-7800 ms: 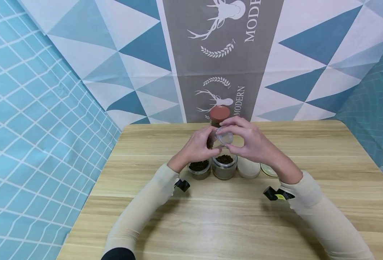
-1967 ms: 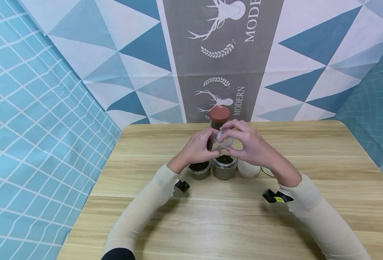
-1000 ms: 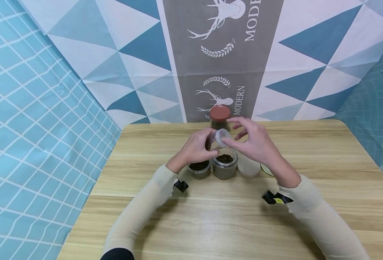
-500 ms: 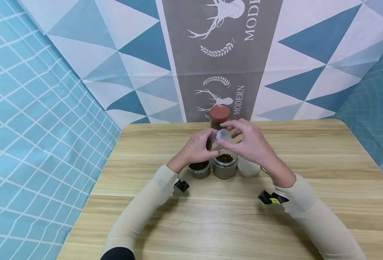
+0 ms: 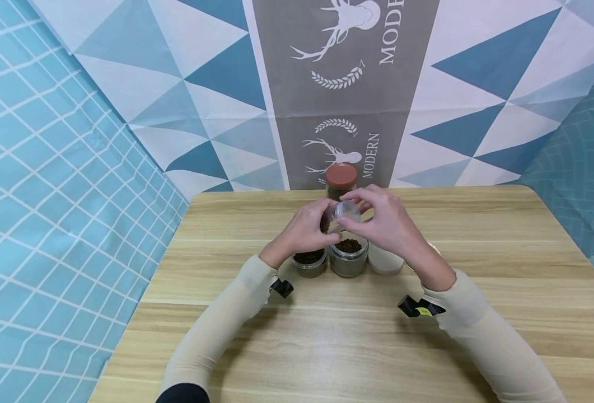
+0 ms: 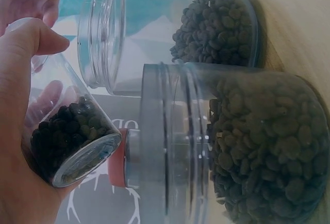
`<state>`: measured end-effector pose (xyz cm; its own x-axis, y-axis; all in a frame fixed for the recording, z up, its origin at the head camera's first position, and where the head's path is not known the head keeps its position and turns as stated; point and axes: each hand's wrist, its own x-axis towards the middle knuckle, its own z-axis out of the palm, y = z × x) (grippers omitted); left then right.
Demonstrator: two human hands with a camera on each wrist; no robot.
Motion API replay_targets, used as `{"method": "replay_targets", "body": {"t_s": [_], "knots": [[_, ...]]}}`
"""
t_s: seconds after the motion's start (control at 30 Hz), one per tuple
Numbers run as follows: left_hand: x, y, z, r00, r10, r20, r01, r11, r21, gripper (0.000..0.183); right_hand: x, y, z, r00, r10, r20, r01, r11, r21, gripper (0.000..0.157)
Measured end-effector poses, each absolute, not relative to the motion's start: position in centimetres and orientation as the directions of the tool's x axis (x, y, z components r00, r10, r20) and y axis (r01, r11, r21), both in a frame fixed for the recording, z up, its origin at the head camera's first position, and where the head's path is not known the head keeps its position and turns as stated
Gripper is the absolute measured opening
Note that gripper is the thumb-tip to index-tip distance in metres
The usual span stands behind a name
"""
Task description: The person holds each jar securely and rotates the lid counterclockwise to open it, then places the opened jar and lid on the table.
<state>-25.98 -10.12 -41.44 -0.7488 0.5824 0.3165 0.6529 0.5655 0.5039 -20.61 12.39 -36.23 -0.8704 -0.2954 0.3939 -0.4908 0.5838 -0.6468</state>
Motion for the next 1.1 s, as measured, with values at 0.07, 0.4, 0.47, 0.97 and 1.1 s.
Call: {"method": "replay_targets", "body": {"t_s": [0.07, 0.4, 0.47, 0.97, 1.1], "knots": [[-25.95, -10.08, -41.35, -0.748, 0.582, 0.318, 0.654, 0.565, 0.504, 0.058, -20.59, 12.42, -36.22, -0.87, -0.294, 0.396, -0.491, 0.585, -0.645, 0.037], [-25.98, -10.35, -41.17, -0.738, 0.58, 0.343, 0.664, 0.538, 0.518, 0.056, -20.68, 12.31, -36.35, -0.849, -0.331, 0.413, -0.529, 0.523, -0.668, 0.038], [-25.99, -10.43, -41.13, -0.739, 0.58, 0.343, 0.663, 0.538, 0.52, 0.056, -20.7, 12.3, -36.38, -0.838, -0.343, 0.423, -0.545, 0.507, -0.668, 0.037], [-26.09, -10.65, -41.21, -0.733, 0.578, 0.36, 0.671, 0.525, 0.524, 0.053, -21.06, 12.89, -36.67, -0.625, -0.508, 0.593, -0.778, 0.466, -0.421, 0.039], [-26.02, -10.74, -41.23, -0.732, 0.581, 0.355, 0.671, 0.524, 0.525, 0.054, -21.21, 13.06, -36.75, -0.558, -0.552, 0.62, -0.828, 0.429, -0.363, 0.035]]}}
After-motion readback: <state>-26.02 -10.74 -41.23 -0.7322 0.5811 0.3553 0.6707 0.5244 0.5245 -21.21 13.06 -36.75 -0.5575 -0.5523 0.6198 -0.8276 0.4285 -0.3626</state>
